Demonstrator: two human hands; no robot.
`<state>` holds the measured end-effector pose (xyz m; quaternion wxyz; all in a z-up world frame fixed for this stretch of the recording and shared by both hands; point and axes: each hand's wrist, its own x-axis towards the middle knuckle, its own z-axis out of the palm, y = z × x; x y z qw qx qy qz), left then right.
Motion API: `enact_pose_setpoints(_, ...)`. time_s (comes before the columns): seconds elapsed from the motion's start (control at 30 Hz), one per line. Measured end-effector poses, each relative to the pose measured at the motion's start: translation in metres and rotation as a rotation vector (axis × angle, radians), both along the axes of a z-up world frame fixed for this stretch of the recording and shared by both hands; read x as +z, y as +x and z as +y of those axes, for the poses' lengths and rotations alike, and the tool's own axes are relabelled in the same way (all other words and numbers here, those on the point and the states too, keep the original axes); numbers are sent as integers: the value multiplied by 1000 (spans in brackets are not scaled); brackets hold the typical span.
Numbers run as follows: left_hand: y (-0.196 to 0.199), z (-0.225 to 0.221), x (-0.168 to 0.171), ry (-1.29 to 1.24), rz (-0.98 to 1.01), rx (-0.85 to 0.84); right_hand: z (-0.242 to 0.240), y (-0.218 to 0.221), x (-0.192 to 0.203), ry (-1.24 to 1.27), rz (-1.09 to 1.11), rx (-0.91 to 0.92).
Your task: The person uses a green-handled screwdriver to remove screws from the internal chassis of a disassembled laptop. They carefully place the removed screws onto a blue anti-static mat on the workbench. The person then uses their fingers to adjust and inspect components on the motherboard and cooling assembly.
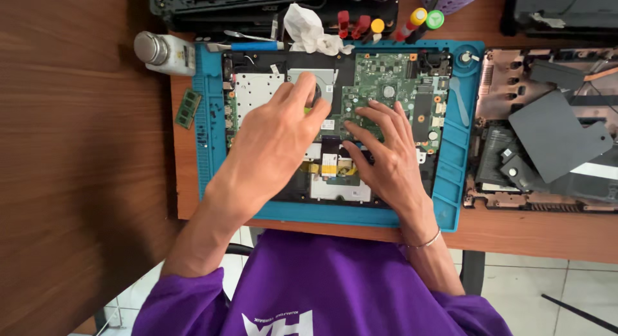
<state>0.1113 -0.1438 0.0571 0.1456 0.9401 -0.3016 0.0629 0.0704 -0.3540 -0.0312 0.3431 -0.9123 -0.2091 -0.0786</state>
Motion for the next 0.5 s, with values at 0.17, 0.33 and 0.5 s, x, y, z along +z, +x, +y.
enact_pose_setpoints(0.17,0,-19,-2,222,175,155,0,0,-1,3,8,-3)
enact_pose_setpoints(0.33,1,-20,-2,277,-27,16,0,1,0,6,1,2)
enact_pose_setpoints(0.5,-5,-26,-6,401,58,154,0,1,0,3,5,4)
